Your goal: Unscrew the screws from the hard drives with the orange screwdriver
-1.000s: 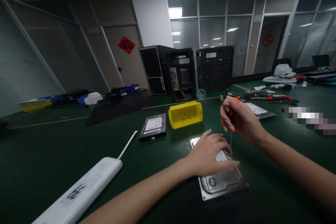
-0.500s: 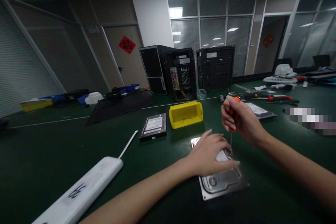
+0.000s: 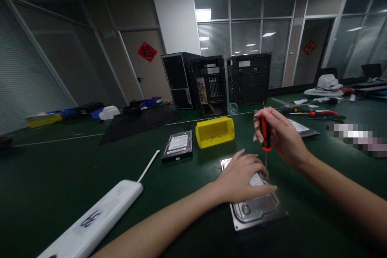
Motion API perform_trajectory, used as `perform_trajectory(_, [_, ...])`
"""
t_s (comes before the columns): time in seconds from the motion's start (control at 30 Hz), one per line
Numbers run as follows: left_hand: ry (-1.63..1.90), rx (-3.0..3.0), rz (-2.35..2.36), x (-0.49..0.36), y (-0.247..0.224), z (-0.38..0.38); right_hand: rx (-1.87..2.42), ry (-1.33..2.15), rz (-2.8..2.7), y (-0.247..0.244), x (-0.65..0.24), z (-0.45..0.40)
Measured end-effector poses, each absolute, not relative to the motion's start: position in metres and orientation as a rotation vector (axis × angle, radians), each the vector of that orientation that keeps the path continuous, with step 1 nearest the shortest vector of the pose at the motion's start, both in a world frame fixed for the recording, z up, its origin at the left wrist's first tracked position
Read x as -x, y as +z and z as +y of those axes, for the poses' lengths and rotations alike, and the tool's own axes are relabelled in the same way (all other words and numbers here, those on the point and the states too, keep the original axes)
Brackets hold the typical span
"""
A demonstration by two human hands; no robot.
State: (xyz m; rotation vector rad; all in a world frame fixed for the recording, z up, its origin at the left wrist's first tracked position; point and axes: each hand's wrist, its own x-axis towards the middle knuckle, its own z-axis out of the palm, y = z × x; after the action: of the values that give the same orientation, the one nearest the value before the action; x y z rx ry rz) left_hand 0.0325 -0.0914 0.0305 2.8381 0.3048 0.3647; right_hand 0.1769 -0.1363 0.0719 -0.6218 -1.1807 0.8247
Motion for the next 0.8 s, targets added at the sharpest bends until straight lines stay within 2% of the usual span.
perform_trajectory(0.8, [0.367,-2.837,0.311,-0.0327,0.0304,-0.0915,0.597,0.873,-1.172,0.0715,-0.1797,-0.1357])
